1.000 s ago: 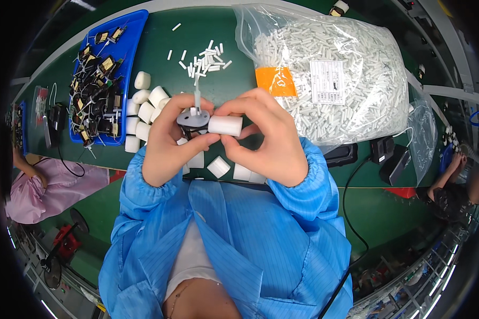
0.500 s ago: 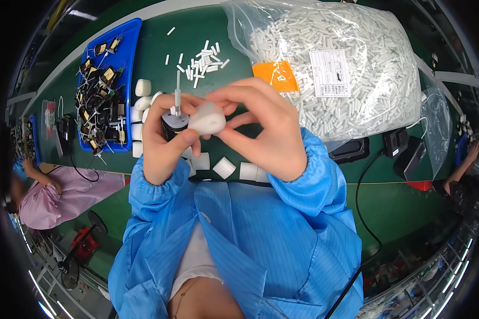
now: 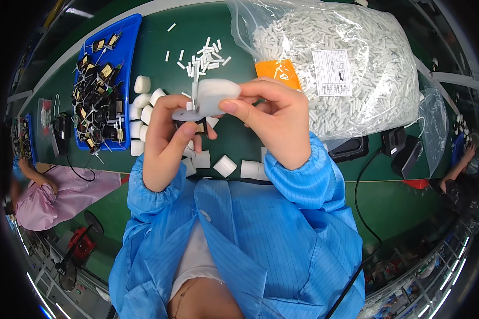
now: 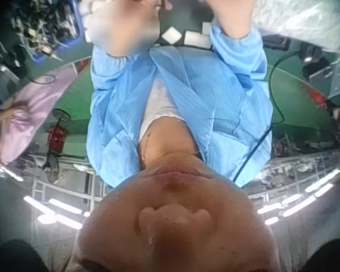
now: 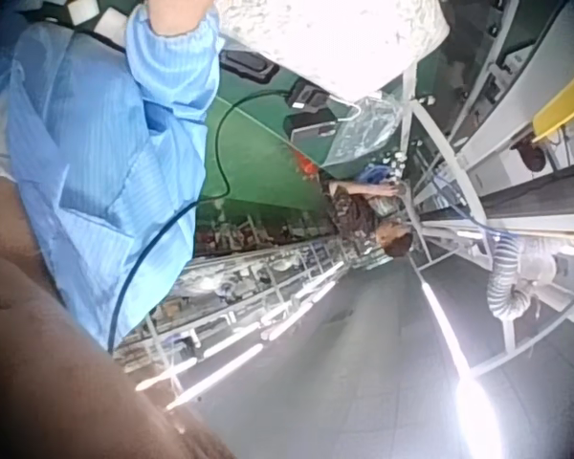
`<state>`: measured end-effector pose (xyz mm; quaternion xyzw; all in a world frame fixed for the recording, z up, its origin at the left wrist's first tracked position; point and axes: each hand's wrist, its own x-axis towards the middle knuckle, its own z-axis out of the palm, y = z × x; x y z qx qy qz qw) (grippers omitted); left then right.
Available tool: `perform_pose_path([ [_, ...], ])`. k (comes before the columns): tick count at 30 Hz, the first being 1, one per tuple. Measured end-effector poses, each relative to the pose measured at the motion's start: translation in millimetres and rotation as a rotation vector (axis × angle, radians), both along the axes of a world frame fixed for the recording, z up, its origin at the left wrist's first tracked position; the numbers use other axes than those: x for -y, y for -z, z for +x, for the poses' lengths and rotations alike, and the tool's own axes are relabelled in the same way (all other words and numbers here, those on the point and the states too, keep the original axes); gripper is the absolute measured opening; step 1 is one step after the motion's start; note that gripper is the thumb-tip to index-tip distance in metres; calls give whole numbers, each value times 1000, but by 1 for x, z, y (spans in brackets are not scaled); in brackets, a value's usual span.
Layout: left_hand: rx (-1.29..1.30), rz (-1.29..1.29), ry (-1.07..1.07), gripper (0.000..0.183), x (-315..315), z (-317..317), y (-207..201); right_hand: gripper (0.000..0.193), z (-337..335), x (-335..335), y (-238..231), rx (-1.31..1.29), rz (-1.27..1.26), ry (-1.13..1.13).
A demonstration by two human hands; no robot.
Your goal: The person assembles small electronic components by inserting white cylindrical pieces into white plastic housings and placing them into a blue tray. The person repeatedly picks up components from the table and a large bag, inserts them into the housings, and deposits the assembled units into the tray.
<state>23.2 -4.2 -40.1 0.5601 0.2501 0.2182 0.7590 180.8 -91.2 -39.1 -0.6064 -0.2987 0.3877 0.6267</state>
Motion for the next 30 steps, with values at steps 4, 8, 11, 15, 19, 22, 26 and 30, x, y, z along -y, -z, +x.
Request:
perform_pose_path([
  [4,-123,242,-54,37,0,-7,6,13,-7,-1,2,17,32,-7],
  [8,-139,535,-117,55,5,-2,5,18,-12,-1,0,18,59,-66],
  [11,-170,668,-76,66,1,0,-1,24,-8,-3,-9,307,40,-140],
  [15,-224,627,31,71,2,-1,-4,29,-1,-5,-9,442,45,-295],
  [19,-94,482,64,68,2,1,0,29,-3,-8,-13,357,130,-259],
  [22,-111,441,114,64,1,3,-13,26,6,-9,-11,339,212,-306],
  [26,-65,322,137,52,-13,34,-32,26,19,-9,-19,364,173,-256],
  [30,25,553,43,38,-95,109,-26,34,34,5,-26,215,304,366],
])
